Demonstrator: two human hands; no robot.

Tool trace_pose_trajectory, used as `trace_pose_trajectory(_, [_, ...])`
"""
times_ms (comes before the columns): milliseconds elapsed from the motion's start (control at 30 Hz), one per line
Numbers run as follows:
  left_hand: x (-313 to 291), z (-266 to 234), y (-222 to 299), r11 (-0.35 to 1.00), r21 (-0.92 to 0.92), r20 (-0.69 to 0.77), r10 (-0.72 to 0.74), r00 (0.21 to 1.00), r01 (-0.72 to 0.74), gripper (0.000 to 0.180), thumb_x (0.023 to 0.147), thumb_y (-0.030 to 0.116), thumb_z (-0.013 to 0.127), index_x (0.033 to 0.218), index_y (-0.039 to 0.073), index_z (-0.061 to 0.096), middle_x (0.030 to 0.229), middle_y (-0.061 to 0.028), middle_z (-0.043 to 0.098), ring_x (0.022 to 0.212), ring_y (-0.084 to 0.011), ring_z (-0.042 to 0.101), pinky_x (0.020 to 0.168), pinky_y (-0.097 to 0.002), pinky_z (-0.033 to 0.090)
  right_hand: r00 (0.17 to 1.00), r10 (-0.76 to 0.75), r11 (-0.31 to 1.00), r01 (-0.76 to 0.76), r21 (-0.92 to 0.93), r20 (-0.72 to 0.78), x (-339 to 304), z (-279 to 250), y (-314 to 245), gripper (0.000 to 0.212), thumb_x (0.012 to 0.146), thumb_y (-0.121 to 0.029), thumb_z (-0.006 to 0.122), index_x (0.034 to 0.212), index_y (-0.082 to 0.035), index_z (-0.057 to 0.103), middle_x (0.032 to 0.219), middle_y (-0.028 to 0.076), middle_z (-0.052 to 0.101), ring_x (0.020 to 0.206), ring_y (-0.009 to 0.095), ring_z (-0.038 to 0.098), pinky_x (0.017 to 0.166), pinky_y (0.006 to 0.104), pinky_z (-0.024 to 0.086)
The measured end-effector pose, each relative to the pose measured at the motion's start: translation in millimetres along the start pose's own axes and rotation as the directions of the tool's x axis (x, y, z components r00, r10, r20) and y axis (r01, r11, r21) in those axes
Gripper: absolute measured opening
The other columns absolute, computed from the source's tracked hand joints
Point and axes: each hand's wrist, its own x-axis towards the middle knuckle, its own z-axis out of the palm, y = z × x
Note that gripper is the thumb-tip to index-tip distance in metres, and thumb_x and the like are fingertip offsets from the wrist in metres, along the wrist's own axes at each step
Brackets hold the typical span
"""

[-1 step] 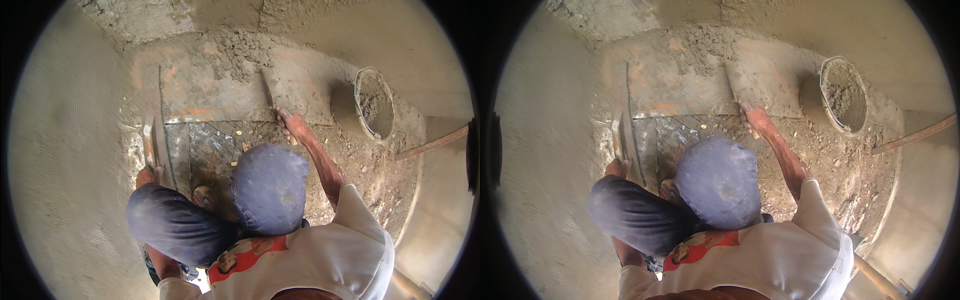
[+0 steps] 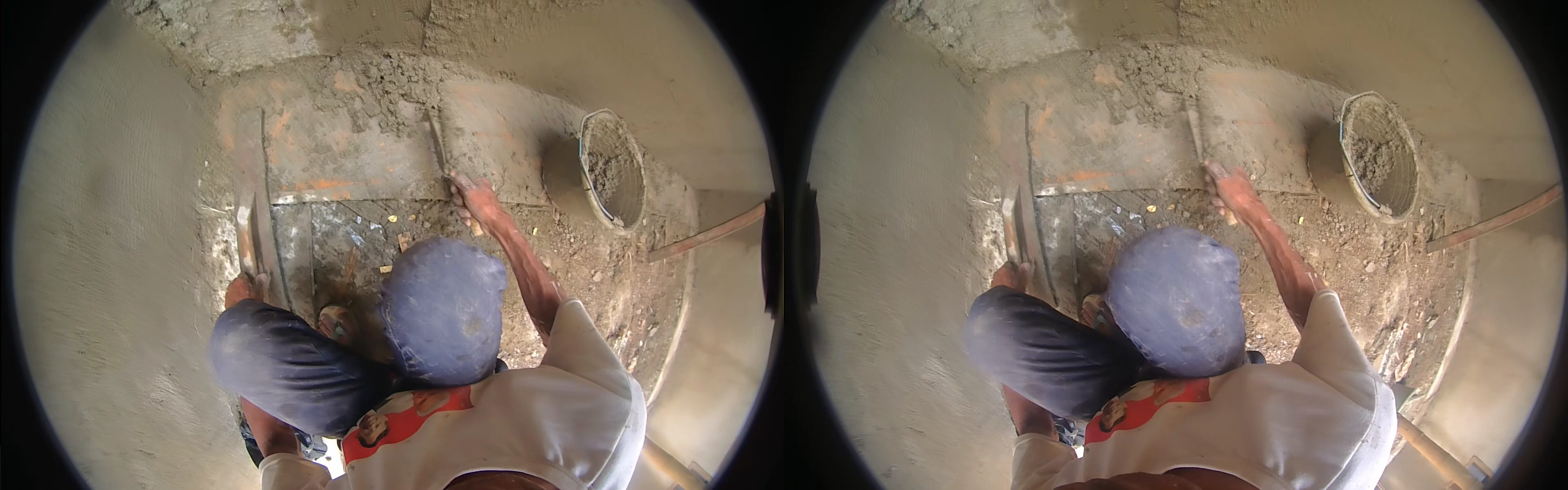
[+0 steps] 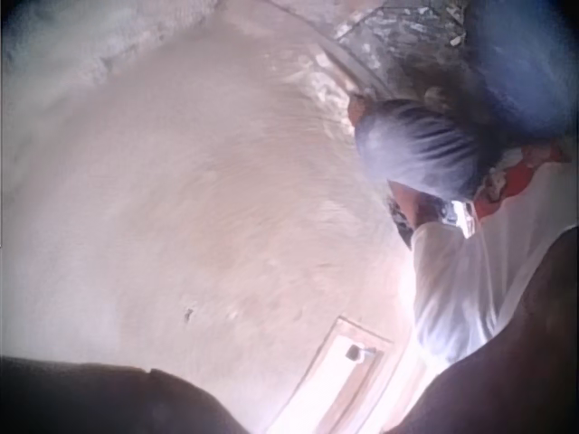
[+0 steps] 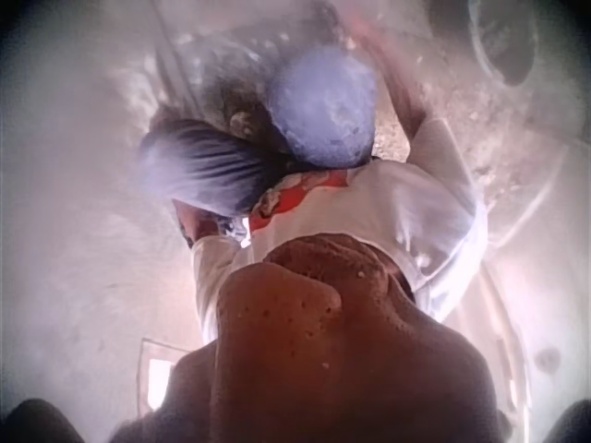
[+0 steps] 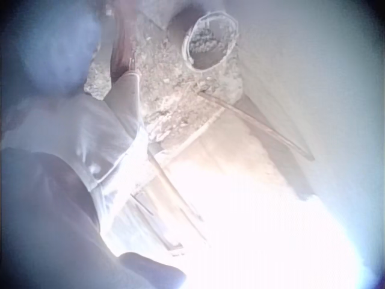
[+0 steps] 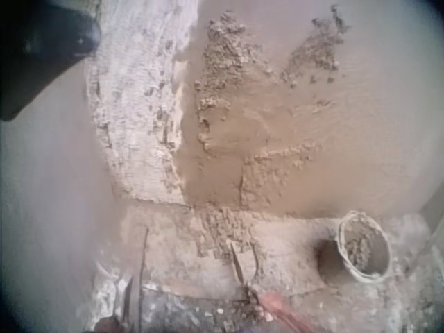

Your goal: The person applies wet cement to a wall using a trowel and smooths it with a large wooden float.

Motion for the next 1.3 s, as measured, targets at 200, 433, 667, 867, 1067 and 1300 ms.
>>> trace_pose_trajectory(200, [0.0,1.3,-20.9,0.997,0.074,-0.018,-0.034,0.999,0.035,0.050,0.096,0.042,0.067,0.117,-0.004,0.068,0.115,-0.0330,0.069,0.115,-0.0477,0.066,0.096,-0.0522,0.051,0.839,-0.127,0.982,0.031,0.187,0.529,55.8,211.7,-75.1,0.032,0.111,-0.035,0.049,0.102,-0.007,0.061,0.061,-0.004,0.047,0.044,0.008,0.041,0.033,0.0243,0.033])
trace_pose_trajectory(433, [21.9,21.3,-24.0,0.983,0.123,-0.137,0.152,0.979,-0.135,0.053,0.096,0.050,0.066,0.102,-0.002,0.071,0.101,-0.0309,0.072,0.101,-0.0505,0.068,0.085,-0.0557,0.054,0.932,-0.122,0.838,-0.088,0.538,0.342,147.3,190.0,-139.6,0.026,0.110,-0.029,0.053,0.103,-0.005,0.059,0.068,0.001,0.049,0.048,0.013,0.046,0.040,0.0326,0.043])
trace_pose_trajectory(667, [0.4,8.0,-24.0,0.999,0.000,-0.050,0.037,0.998,-0.037,0.047,0.099,0.041,0.066,0.114,-0.004,0.068,0.106,-0.0310,0.072,0.108,-0.0490,0.068,0.089,-0.0514,0.053,0.974,-0.121,0.910,0.032,0.413,0.191,107.3,91.3,-85.2,0.030,0.112,-0.028,0.048,0.088,-0.010,0.054,0.064,-0.001,0.049,0.046,0.008,0.044,0.033,0.0257,0.037])
trace_pose_trajectory(867, [10.8,11.6,-14.3,0.994,0.057,-0.060,0.093,0.994,-0.090,0.048,0.098,0.042,0.066,0.112,-0.003,0.068,0.105,-0.0321,0.071,0.107,-0.0506,0.067,0.089,-0.0528,0.052,0.458,-0.818,0.138,0.745,-0.652,0.349,97.2,48.6,-25.0,0.040,0.111,-0.034,0.046,0.091,-0.005,0.064,0.068,0.013,0.063,0.052,0.020,0.060,0.038,0.0349,0.049])
trace_pose_trajectory(1067, [7.6,13.2,-25.0,0.996,0.084,-0.055,0.018,0.998,-0.013,0.051,0.097,0.047,0.065,0.109,-0.003,0.068,0.104,-0.0327,0.071,0.107,-0.0512,0.067,0.087,-0.0541,0.052,0.718,-0.554,0.034,0.525,-0.850,0.422,108.0,8.7,-58.4,0.044,0.106,-0.039,0.049,0.097,0.000,0.069,0.077,0.024,0.069,0.069,0.038,0.071,0.058,0.0494,0.060])
trace_pose_trajectory(1300, [9.9,10.7,-19.0,0.998,-0.004,-0.040,0.065,0.997,-0.065,0.051,0.097,0.047,0.065,0.112,-0.001,0.069,0.108,-0.0315,0.071,0.108,-0.0503,0.067,0.089,-0.0546,0.052,0.364,-0.866,-0.202,0.371,-0.906,0.342,209.2,-38.5,-109.8,0.040,0.100,-0.041,0.060,0.079,-0.006,0.065,0.060,0.012,0.059,0.054,0.031,0.064,0.051,0.0449,0.054])
